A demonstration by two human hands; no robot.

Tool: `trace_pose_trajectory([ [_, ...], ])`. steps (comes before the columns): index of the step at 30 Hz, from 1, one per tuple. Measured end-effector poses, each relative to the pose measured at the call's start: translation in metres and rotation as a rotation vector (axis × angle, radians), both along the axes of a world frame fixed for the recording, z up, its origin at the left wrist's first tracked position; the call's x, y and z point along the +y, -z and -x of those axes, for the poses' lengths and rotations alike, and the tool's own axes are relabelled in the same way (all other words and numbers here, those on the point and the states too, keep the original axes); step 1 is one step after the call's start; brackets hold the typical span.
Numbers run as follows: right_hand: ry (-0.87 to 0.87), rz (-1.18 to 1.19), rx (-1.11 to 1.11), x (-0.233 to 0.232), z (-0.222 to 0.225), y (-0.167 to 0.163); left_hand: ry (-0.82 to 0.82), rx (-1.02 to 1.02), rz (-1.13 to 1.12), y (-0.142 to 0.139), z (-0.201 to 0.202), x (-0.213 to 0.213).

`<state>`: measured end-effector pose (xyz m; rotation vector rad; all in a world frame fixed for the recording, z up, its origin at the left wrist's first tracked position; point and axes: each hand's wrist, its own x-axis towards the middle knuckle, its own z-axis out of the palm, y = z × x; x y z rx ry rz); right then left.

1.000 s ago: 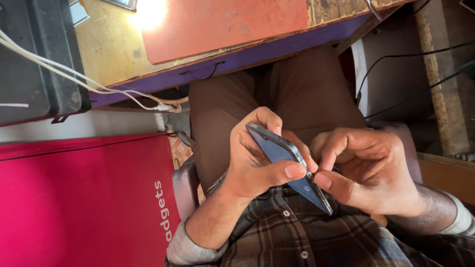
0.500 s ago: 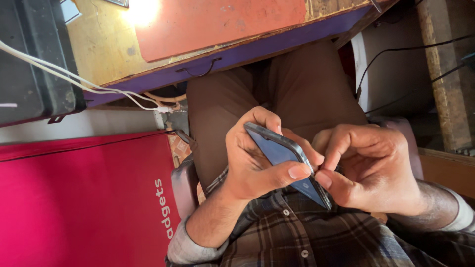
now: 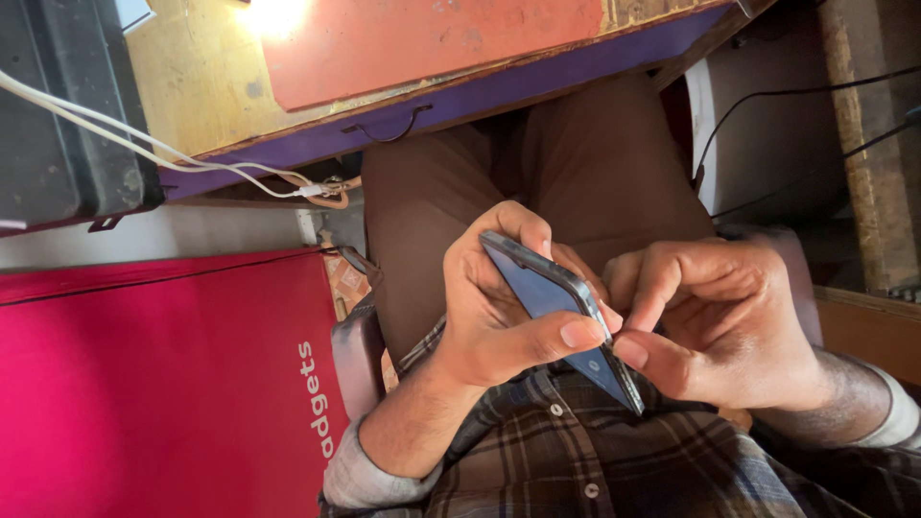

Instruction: The person cleans the back of a disassembled smartphone with a toothbrush, then presses the side buttons and edges while the screen displays the Oppo logo. The person applies a liquid from a bottle to the phone's edge and brushes it again. The person then applies adhesive from a tube to the phone's edge and places a pink back cover onto the device.

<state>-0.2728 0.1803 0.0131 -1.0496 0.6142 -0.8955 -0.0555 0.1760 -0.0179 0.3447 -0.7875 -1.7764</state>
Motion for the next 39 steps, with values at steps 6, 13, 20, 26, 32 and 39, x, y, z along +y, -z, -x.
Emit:
trace_pose_trajectory([
  [6,0.016,0.013,0.025,0.001,0.000,0.001,-0.007,-0.026,0.000,0.001,0.000,-0.001],
  [13,0.004,0.001,-0.017,-0.001,-0.001,0.005,0.004,0.018,-0.076,0.002,0.002,-0.001],
  [20,-0.016,-0.115,-0.183,-0.009,-0.006,-0.004,0.054,0.163,-0.159,0.006,0.005,-0.007],
  [26,-0.051,-0.130,-0.241,-0.012,-0.010,-0.011,0.080,0.191,-0.177,0.006,0.006,-0.007],
  [32,-0.001,0.116,0.035,0.003,-0.002,-0.007,0.041,0.061,-0.082,0.004,0.000,-0.003],
  [39,0.019,0.109,0.058,0.004,-0.003,-0.005,-0.003,-0.011,-0.017,0.000,0.000,0.001],
])
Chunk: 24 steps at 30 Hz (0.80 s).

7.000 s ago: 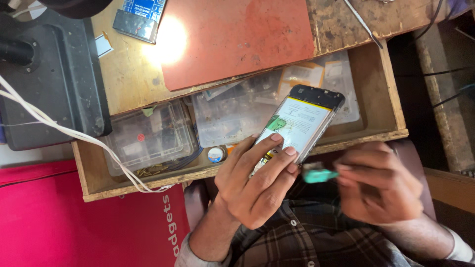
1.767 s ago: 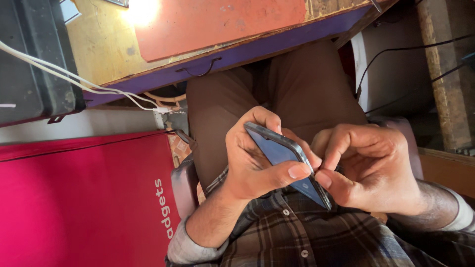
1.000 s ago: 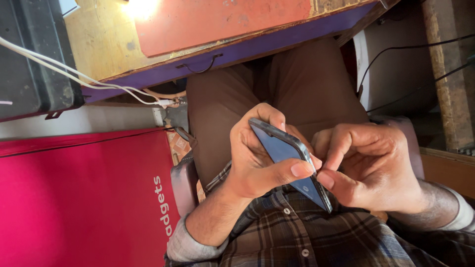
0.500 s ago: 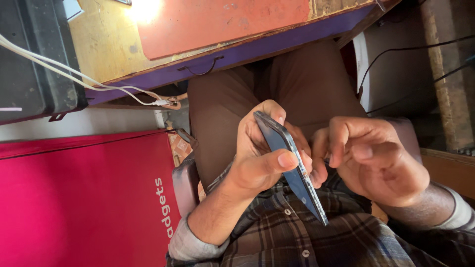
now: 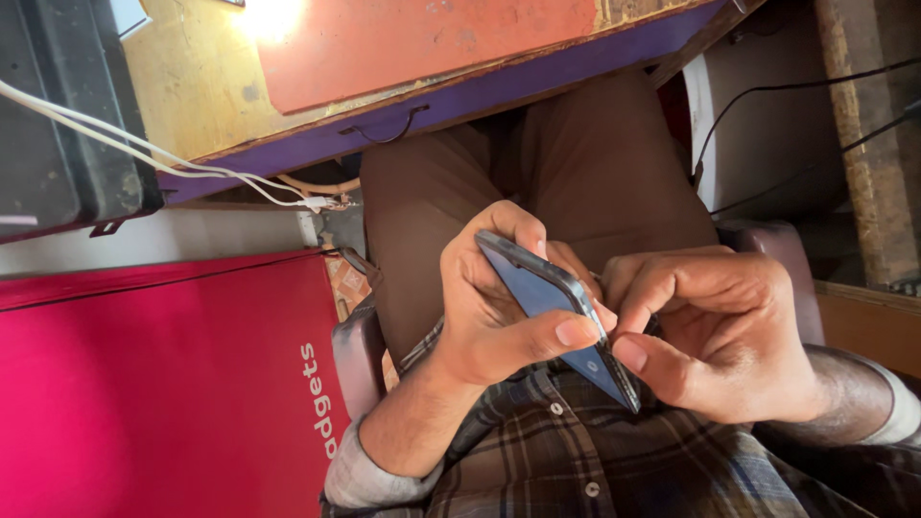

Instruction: The person cleans the back of a disassembled smartphone with a toothbrush, then presses the side buttons and edges while the screen displays the Oppo logo. The person applies a liquid from a bottle to the phone's edge and brushes it again. The person then applies adhesive from a tube to the phone's edge and places a pink back cover onto the device.

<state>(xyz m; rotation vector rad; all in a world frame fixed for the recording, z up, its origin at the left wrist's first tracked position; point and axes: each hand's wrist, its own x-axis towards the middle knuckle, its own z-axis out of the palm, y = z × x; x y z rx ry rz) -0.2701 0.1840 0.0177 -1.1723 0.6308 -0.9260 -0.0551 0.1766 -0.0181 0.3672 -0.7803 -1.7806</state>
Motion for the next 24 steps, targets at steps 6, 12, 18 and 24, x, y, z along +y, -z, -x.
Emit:
trace_pose_trajectory([
  [6,-0.001,-0.067,-0.034,-0.0002,0.0004,0.0034,-0.005,-0.054,0.024,-0.0018,-0.0020,0.0005],
  [12,0.007,-0.064,-0.039,0.0001,0.0014,0.0063,-0.006,-0.059,0.027,-0.0017,-0.0012,0.0008],
  [18,0.011,-0.072,-0.061,-0.0001,0.0008,0.0084,-0.015,-0.075,0.066,-0.0013,-0.0010,-0.0003],
  [24,0.011,-0.060,-0.042,-0.0013,0.0019,0.0091,-0.019,-0.075,0.066,-0.0009,-0.0003,0.0001],
])
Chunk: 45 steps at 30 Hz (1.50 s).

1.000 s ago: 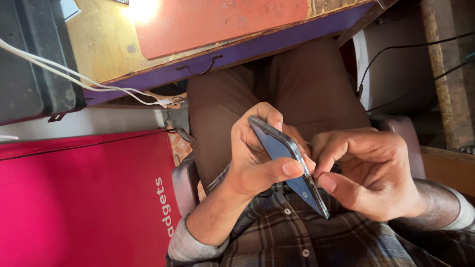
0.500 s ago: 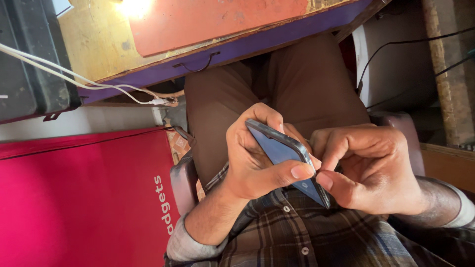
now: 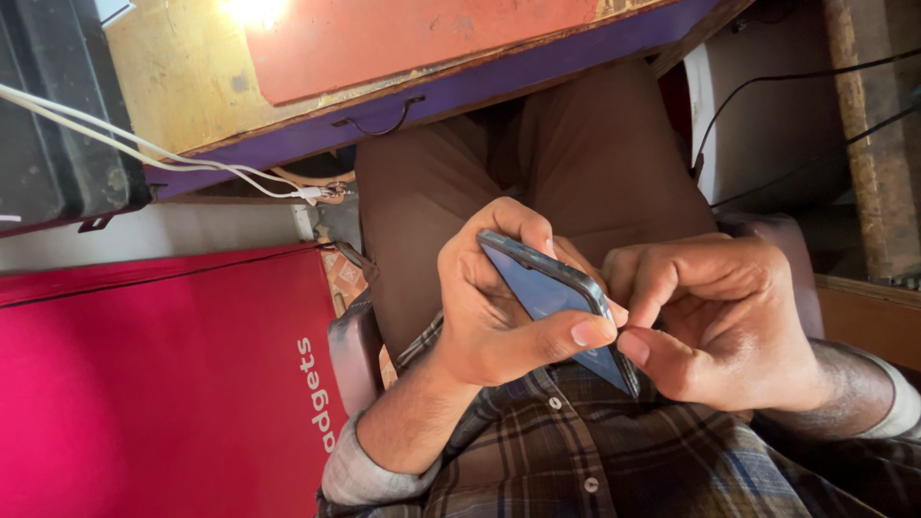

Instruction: The person cleans the back of a disassembled smartphone with a toothbrush, then presses the side buttons and edges while the screen displays the Oppo logo. The person applies a liquid from a bottle to the phone's edge and brushes it again. The person then applies adhesive from a tube to the phone's edge and places a pink back cover onto the device.

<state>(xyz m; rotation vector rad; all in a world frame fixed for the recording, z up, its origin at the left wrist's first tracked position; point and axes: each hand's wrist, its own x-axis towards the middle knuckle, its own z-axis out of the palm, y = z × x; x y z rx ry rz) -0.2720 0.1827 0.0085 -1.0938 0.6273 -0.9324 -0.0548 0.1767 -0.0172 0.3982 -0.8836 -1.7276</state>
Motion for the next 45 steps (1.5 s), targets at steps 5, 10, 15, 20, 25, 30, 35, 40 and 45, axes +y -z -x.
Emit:
trace_pose_trajectory([
  [5,0.002,0.001,0.016,0.000,-0.001,-0.002,0.008,0.006,-0.010,0.000,0.000,0.000],
  [10,0.006,0.039,0.009,-0.001,-0.001,-0.002,0.003,0.012,-0.004,0.000,0.000,0.000],
  [15,0.007,0.044,0.036,-0.002,0.000,0.000,-0.006,0.011,0.000,0.000,0.001,0.001],
  [20,-0.027,-0.141,-0.137,-0.003,0.002,-0.003,0.019,0.050,-0.060,0.003,0.002,0.000],
  [25,-0.078,-0.253,-0.176,-0.007,0.006,-0.010,0.053,0.175,-0.158,0.008,0.006,-0.002],
  [30,-0.066,-0.135,-0.147,-0.007,-0.001,-0.011,0.088,0.261,-0.208,0.009,0.006,-0.002],
  [35,-0.041,-0.056,0.004,0.000,-0.003,-0.012,0.071,0.214,-0.160,0.010,0.005,-0.002],
  [40,-0.030,0.004,0.017,-0.001,-0.004,-0.010,0.058,0.203,-0.145,0.009,0.005,0.000],
  [45,-0.033,0.115,0.040,-0.002,-0.005,-0.010,0.069,0.242,-0.155,0.009,0.005,0.000],
])
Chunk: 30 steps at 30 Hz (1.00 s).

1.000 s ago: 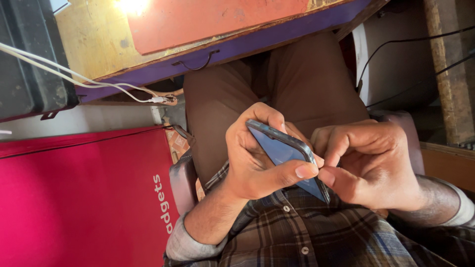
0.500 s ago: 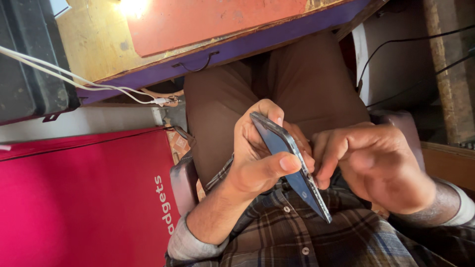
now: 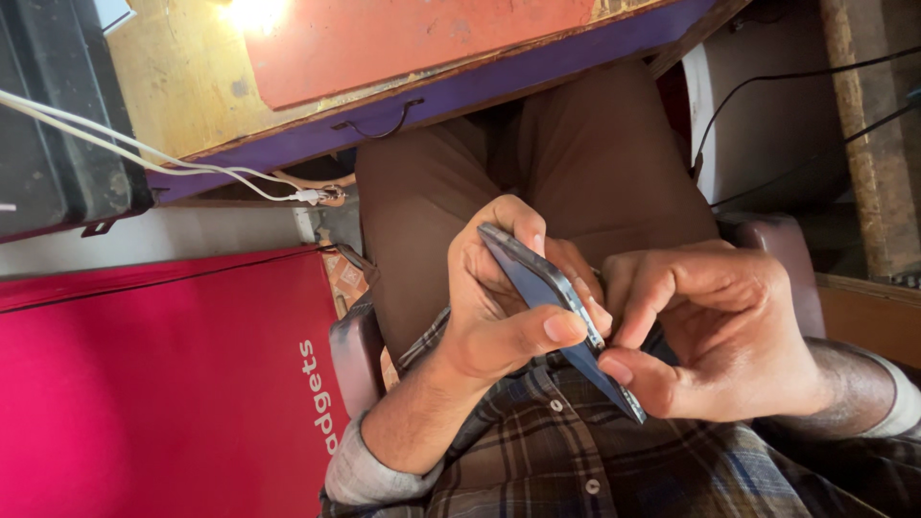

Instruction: The person cleans the back of a disassembled smartphone with a toothbrush, then presses the side buttons and edges while the screen displays the Oppo logo. The person applies a liquid from a bottle to the phone's edge and brushes it again. The person then applies adhesive from a tube to the phone's edge and places a pink back cover onto the device.

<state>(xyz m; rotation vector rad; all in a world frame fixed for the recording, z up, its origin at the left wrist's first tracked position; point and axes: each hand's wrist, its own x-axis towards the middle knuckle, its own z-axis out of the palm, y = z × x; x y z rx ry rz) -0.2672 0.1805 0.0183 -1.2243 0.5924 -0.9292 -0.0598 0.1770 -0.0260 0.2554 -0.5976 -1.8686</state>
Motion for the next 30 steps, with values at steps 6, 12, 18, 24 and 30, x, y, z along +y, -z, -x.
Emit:
trace_pose_trajectory([
  [6,0.022,0.089,0.021,-0.001,-0.003,-0.005,0.008,0.051,0.014,0.002,0.002,-0.002],
  [12,0.337,1.148,0.339,-0.009,-0.019,-0.010,0.002,0.085,0.018,0.001,0.001,-0.001],
  [18,0.278,1.410,0.420,-0.016,-0.018,-0.026,0.017,0.062,0.031,-0.001,-0.002,-0.002],
  [24,0.366,1.346,0.398,-0.008,-0.023,-0.024,0.024,0.059,0.052,-0.002,-0.002,-0.003],
  [30,0.385,1.326,0.408,-0.003,-0.024,-0.022,0.040,0.062,0.072,0.000,-0.002,-0.003],
])
